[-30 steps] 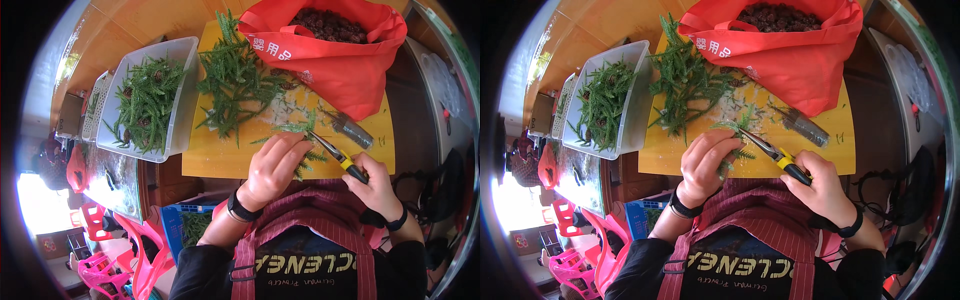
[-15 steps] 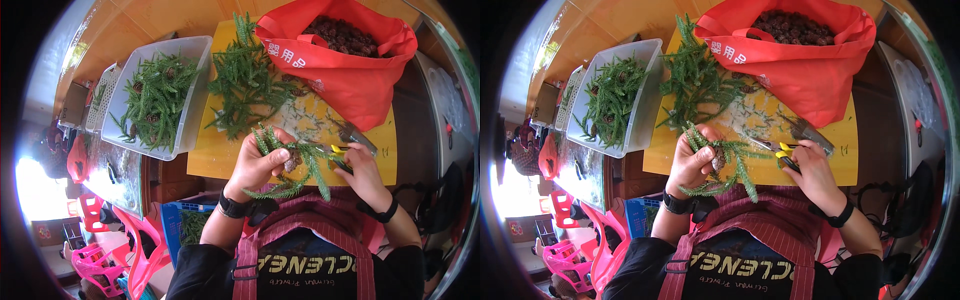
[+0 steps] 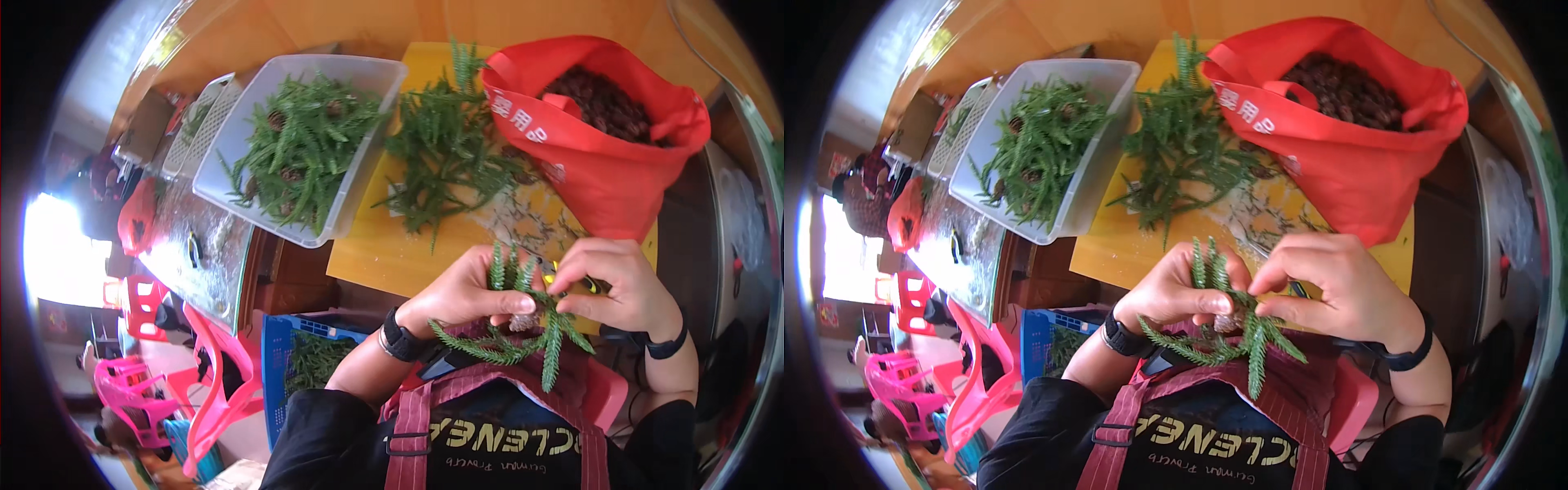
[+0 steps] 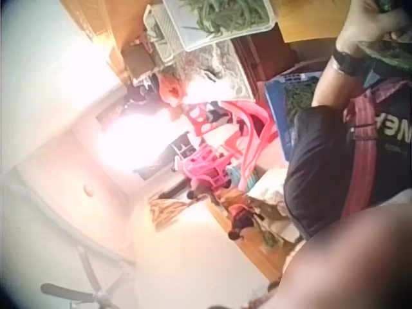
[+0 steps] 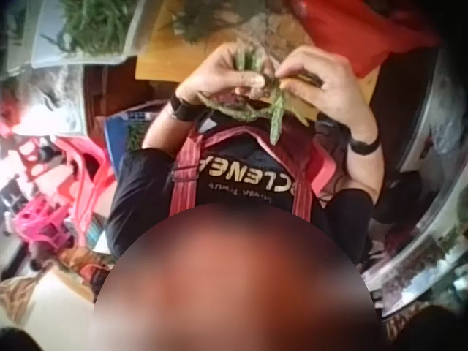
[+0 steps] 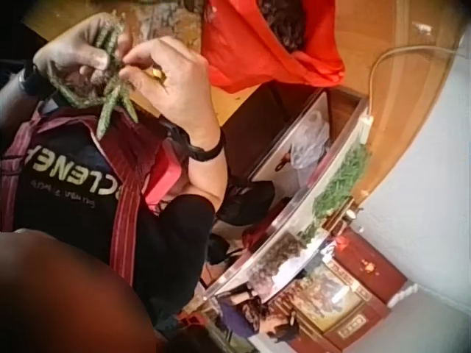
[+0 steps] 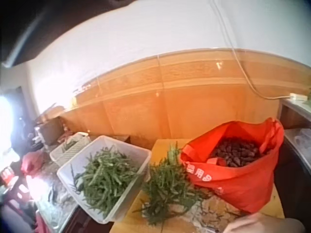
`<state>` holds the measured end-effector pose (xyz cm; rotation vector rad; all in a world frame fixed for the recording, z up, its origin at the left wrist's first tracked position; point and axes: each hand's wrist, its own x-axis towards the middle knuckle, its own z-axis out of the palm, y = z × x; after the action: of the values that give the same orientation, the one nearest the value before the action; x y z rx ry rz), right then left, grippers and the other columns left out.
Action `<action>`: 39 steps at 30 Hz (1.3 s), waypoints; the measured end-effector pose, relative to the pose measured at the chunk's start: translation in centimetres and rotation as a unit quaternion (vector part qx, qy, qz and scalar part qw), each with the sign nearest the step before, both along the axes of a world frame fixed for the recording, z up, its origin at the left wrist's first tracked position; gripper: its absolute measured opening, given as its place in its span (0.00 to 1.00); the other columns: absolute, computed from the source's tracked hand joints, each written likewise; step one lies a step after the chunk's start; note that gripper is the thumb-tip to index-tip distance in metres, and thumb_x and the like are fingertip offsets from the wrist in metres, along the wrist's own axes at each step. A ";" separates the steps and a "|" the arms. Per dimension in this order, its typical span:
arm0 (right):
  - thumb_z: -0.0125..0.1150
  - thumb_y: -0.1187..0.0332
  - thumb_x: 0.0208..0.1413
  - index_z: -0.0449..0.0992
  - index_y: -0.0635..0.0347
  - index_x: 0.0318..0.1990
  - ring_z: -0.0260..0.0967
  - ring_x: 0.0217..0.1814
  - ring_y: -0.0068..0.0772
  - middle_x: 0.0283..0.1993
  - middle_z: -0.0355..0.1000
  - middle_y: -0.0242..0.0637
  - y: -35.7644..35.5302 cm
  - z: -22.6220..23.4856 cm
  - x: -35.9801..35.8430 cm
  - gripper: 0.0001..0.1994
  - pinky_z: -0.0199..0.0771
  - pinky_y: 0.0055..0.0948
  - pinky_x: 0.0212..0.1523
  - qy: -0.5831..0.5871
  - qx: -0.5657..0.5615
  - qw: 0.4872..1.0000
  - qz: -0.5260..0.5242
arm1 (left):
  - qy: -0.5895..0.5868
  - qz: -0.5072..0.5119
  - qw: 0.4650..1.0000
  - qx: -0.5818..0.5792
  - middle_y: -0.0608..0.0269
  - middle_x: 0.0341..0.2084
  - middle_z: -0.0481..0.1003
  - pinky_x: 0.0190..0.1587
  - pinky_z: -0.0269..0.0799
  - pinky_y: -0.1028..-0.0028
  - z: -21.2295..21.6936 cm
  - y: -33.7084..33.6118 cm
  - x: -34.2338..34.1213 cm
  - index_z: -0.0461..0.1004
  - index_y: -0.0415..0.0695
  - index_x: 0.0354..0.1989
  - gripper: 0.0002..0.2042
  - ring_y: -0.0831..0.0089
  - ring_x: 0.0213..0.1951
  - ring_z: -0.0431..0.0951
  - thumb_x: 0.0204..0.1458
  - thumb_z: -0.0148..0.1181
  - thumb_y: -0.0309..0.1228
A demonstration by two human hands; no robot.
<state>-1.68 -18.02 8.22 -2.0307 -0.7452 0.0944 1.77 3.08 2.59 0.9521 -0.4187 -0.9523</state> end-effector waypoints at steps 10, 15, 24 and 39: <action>0.65 0.71 0.43 0.71 0.63 0.25 0.67 0.26 0.30 0.24 0.69 0.35 1.3 1.3 0.1 0.08 0.64 0.25 0.27 0.009 -0.023 0.999 -0.041 | -0.058 -0.005 0.998 -0.019 0.69 0.22 0.72 0.21 0.61 0.86 0.6 0.5 0.5 0.71 0.39 0.34 0.10 0.86 0.20 0.67 0.47 0.63 0.29; 0.62 0.75 0.44 0.68 0.64 0.25 0.67 0.25 0.30 0.24 0.68 0.36 1.7 1.5 -0.4 0.07 0.63 0.24 0.27 0.024 -0.029 0.998 -0.052 | -0.074 -0.005 0.997 -0.015 0.69 0.22 0.71 0.21 0.61 0.86 0.9 0.6 0.5 0.71 0.38 0.34 0.10 0.86 0.20 0.67 0.47 0.64 0.29; 0.56 0.82 0.44 0.66 0.64 0.28 0.65 0.24 0.28 0.24 0.65 0.35 1.8 1.3 -0.2 0.06 0.61 0.24 0.24 -0.059 -0.091 0.978 -0.180 | -0.538 0.256 0.796 0.107 0.54 0.30 0.73 0.34 0.69 0.75 2.0 -0.7 -0.4 0.72 0.39 0.33 0.10 0.62 0.34 0.74 0.41 0.64 0.21; 0.65 0.68 0.41 0.73 0.60 0.31 0.66 0.43 0.41 0.36 0.71 0.35 0.7 1.8 1.6 0.10 0.66 0.36 0.44 -0.217 -0.051 0.973 0.061 | 0.022 0.026 0.999 -0.011 0.65 0.19 0.72 0.16 0.55 0.87 1.6 0.5 0.1 0.70 0.39 0.30 0.14 0.85 0.15 0.65 0.40 0.69 0.32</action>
<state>-0.09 -17.36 10.02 -2.1280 -1.1591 -0.2548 1.83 3.57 4.14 0.9169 -0.3637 -0.9181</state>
